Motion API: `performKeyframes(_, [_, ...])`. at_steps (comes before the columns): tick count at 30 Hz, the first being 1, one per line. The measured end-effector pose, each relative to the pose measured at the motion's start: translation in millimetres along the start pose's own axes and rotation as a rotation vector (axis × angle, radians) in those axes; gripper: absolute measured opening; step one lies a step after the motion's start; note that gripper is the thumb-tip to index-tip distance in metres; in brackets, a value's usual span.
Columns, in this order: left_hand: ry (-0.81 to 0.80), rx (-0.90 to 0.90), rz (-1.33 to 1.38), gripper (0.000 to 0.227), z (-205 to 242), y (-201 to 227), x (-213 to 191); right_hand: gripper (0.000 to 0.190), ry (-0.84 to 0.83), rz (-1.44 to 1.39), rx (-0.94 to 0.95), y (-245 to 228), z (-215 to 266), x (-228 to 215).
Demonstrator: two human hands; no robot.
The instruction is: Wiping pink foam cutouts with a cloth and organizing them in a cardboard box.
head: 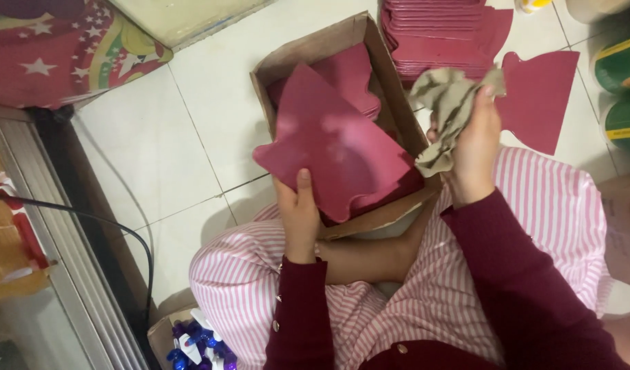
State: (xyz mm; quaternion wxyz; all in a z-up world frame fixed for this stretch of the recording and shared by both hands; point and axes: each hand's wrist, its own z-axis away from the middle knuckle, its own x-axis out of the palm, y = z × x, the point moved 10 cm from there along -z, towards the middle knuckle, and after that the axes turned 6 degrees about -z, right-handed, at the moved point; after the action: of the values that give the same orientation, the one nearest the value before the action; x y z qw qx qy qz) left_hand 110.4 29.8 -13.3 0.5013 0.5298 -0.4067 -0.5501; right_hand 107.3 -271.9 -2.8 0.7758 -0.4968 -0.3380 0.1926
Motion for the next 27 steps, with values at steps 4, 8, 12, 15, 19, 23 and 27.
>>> performKeyframes(4, [-0.043,0.007,-0.071,0.048,1,12,6,0.03,0.16,-0.19,0.057,-27,14,12])
performKeyframes(8, [-0.325,-0.036,-0.014,0.036,15,4,51,0.036,-0.03,0.212,-0.038,-24,24,29])
performKeyframes(12, [-0.256,-0.066,0.056,0.038,9,1,40,0.044,-0.207,0.365,-0.216,12,33,27])
performKeyframes(15, [-0.219,-0.118,0.053,0.038,14,1,35,0.047,-0.252,0.458,-0.344,29,29,17])
performKeyframes(19, [-0.141,-0.116,0.075,0.036,14,-1,32,0.032,-0.324,0.573,-0.539,-22,71,71])
performKeyframes(23, [0.132,-0.12,0.164,0.032,11,7,8,0.024,-0.518,0.861,-0.46,53,64,69])
performKeyframes(27, [0.421,-0.138,0.381,0.032,17,12,-20,0.033,-0.662,1.157,-0.383,69,77,79])
